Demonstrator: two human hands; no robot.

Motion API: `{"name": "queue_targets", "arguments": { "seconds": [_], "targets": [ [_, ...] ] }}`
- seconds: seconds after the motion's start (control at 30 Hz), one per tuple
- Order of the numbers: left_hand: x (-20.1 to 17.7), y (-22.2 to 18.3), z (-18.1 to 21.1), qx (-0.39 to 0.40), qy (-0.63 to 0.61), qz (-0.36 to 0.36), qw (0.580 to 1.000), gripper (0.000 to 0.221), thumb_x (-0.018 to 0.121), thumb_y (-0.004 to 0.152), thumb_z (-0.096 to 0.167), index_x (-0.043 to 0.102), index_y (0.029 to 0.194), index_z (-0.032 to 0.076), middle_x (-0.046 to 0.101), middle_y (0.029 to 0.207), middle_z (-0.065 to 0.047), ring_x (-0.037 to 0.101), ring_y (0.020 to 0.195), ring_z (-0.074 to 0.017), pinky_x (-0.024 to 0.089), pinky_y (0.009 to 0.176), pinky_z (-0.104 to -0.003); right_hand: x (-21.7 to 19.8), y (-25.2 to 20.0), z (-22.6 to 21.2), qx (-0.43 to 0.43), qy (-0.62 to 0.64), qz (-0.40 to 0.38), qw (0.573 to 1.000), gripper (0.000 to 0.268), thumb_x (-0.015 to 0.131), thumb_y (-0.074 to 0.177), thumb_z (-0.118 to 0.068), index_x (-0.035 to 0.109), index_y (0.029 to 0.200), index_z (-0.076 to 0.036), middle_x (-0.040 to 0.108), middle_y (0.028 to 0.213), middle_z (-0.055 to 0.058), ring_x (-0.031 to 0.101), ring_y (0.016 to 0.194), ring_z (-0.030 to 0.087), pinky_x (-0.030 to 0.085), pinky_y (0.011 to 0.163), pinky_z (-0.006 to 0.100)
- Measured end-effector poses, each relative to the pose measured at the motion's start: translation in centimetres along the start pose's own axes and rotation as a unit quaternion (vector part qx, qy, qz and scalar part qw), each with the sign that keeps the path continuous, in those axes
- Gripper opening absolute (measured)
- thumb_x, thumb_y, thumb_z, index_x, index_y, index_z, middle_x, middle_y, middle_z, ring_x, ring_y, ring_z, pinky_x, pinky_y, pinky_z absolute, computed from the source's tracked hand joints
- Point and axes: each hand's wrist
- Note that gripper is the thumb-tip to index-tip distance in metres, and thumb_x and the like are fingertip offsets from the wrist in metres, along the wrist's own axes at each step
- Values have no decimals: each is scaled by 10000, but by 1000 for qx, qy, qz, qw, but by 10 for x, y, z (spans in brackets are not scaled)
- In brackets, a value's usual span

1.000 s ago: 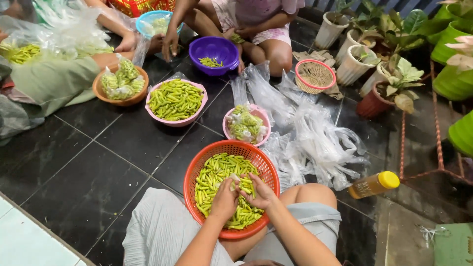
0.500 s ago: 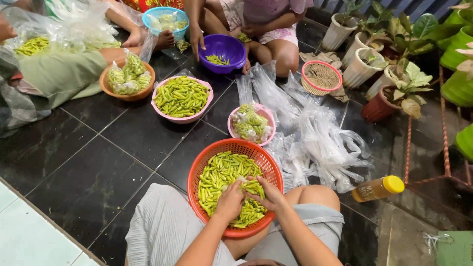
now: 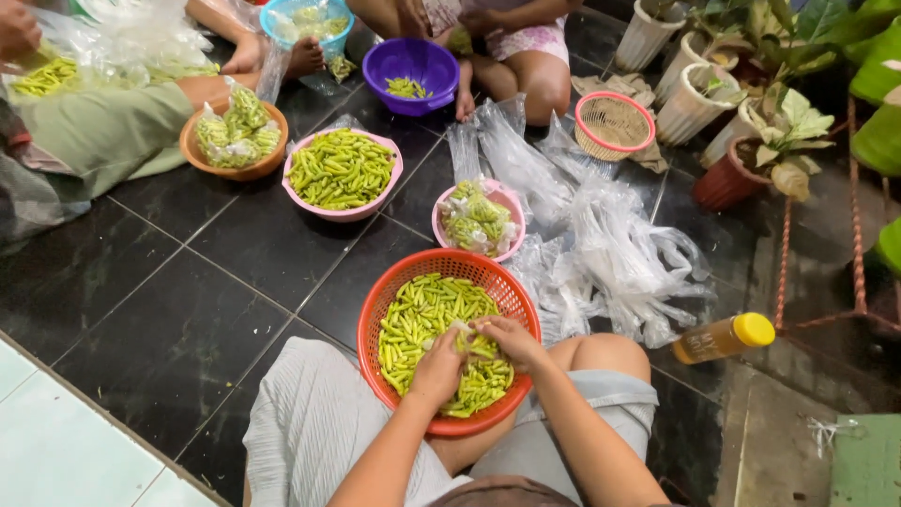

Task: Packing green chilies from a large basket into small plastic bags at an efficient pace while sitting on the floor.

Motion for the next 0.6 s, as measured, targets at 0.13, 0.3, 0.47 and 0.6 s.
{"name": "queue_targets", "arguments": {
  "seconds": [0.13,0.3,0.47,0.6],
  "targets": [
    [-6,-7,0,-9,-42,-9,999,220,577,994,143,746,1053,15,369,1579,-155,393,1438,-440,549,1007,-542,2,-6,-3,-16,35,-8,999,392,756,866,-67,655,1240,-10,750,1018,217,762,810,326,658,627,496],
    [-14,-8,-6,-5,-57,92,994,176,651,960,251,622,1018,87,468,1495,-82,516,1354,-358,568,981,-498,29,-31,-44,-64,13,-66,996,492,723,832,16,596,1307,26,692,1186,138,737,934,216,655,775,393],
    [-23,-11,-2,20,-54,128,990,158,676,958,233,614,940,88,509,1451,-88,539,1325,-383,516,1039,-520,27,-22,-35,-95,-70,-55,991,437,724,856,19,640,1284,40,622,1148,109,701,881,176,659,777,362],
    [-23,-10,-3,23,-81,120,989,164,679,963,251,619,897,114,503,1457,-68,523,1336,-402,402,1164,-539,28,-25,-43,-80,-204,-61,974,376,763,891,-81,707,1252,10,612,1253,233,696,970,254,645,782,383]
  ]
}}
Point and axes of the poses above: each hand's wrist, its own y-axis towards the middle knuckle, its own x-axis out of the palm, z = x × y
